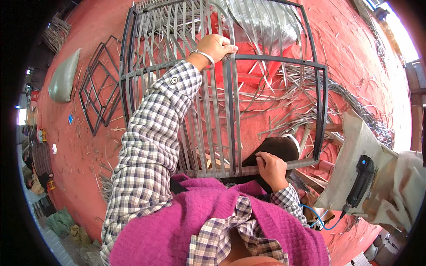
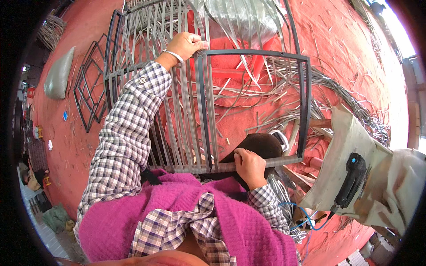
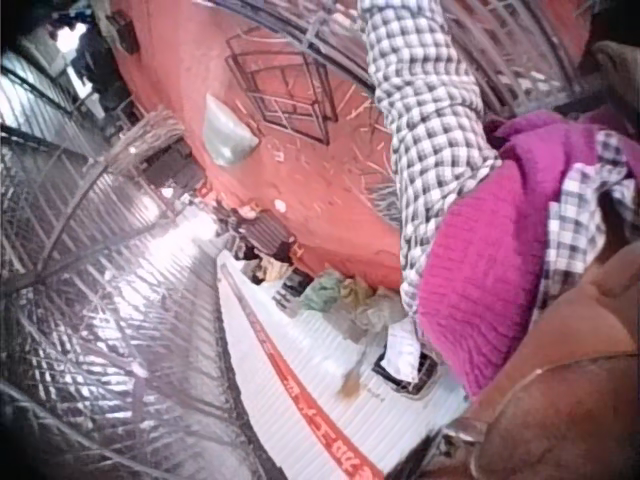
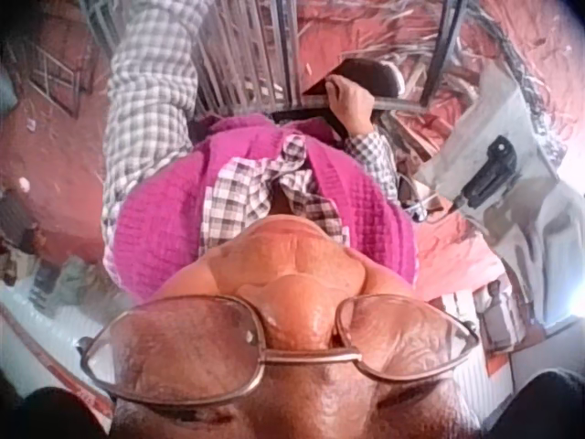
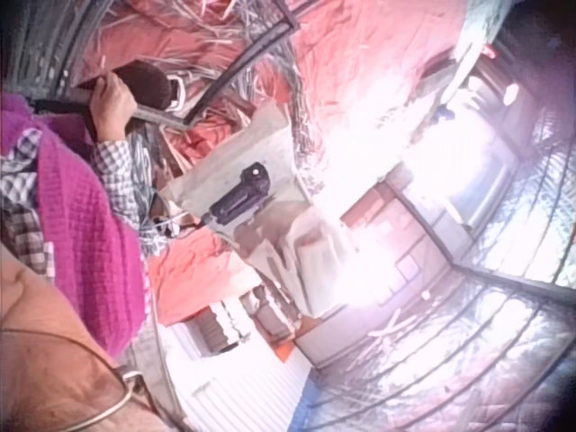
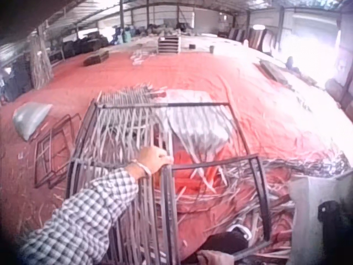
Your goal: The person repeatedly wraps and staples thin strips of material around the vertical bars of a metal chair frame. They use a handheld stapler to secure each strip in place, working methodically along the frame.
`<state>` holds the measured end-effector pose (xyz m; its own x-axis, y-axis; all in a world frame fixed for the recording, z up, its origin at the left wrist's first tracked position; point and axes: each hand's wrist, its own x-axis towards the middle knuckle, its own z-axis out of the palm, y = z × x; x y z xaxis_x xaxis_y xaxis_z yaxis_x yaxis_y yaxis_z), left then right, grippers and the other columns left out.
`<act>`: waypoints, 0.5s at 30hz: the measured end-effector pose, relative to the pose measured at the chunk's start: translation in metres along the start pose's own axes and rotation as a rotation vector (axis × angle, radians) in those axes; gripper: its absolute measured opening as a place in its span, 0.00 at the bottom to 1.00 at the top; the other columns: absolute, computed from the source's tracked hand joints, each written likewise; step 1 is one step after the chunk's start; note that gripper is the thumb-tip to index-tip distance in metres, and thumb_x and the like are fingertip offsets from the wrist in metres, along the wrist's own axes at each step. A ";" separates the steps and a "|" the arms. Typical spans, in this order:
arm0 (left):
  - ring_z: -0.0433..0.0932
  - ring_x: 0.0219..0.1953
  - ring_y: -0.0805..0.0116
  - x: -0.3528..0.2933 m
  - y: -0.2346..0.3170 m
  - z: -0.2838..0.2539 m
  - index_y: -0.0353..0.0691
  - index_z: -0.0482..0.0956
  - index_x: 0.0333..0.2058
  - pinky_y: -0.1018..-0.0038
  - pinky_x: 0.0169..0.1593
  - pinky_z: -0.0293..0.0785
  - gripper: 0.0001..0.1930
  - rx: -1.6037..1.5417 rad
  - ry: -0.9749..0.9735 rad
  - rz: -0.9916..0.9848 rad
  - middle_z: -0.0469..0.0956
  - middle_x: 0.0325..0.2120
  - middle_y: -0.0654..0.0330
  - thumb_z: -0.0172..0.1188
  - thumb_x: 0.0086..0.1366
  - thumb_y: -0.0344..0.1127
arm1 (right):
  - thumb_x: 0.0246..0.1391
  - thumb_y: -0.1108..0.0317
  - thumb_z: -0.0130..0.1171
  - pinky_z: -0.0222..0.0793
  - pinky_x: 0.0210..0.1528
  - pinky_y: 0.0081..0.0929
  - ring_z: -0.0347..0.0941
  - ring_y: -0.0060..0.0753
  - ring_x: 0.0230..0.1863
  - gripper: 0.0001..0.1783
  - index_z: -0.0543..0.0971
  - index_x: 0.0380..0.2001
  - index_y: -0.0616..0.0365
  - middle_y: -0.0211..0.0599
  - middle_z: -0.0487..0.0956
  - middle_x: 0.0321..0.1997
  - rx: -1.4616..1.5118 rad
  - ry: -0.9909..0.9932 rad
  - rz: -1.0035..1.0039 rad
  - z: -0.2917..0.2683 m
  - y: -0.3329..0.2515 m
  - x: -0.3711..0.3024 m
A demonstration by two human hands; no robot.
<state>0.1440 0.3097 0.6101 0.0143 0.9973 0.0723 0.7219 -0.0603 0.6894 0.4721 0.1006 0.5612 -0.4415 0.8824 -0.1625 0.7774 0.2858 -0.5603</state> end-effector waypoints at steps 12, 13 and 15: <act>0.69 0.19 0.74 0.009 -0.001 0.002 0.40 0.81 0.25 0.73 0.27 0.66 0.17 -0.083 -0.247 -0.111 0.73 0.14 0.64 0.62 0.57 0.50 | 0.53 0.65 0.53 0.69 0.31 0.30 0.76 0.37 0.30 0.09 0.78 0.34 0.56 0.39 0.79 0.28 0.253 -0.065 0.091 0.001 0.005 0.016; 0.67 0.19 0.76 0.011 -0.001 0.001 0.39 0.81 0.25 0.75 0.26 0.65 0.17 -0.133 -0.307 -0.165 0.72 0.14 0.66 0.61 0.58 0.50 | 0.55 0.65 0.53 0.69 0.30 0.28 0.76 0.36 0.30 0.10 0.78 0.36 0.58 0.40 0.79 0.27 0.360 -0.108 0.186 -0.003 0.001 0.030; 0.65 0.19 0.79 0.015 -0.003 0.001 0.38 0.81 0.25 0.77 0.26 0.64 0.18 -0.141 -0.381 -0.221 0.72 0.15 0.69 0.61 0.58 0.49 | 0.58 0.69 0.49 0.68 0.32 0.24 0.74 0.29 0.28 0.15 0.72 0.47 0.62 0.39 0.77 0.26 0.778 -0.073 0.268 -0.012 -0.010 0.075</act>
<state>0.1428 0.3250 0.6087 0.1423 0.9298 -0.3395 0.6357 0.1771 0.7514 0.4367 0.1688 0.5640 -0.3341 0.8497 -0.4079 0.3398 -0.2951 -0.8930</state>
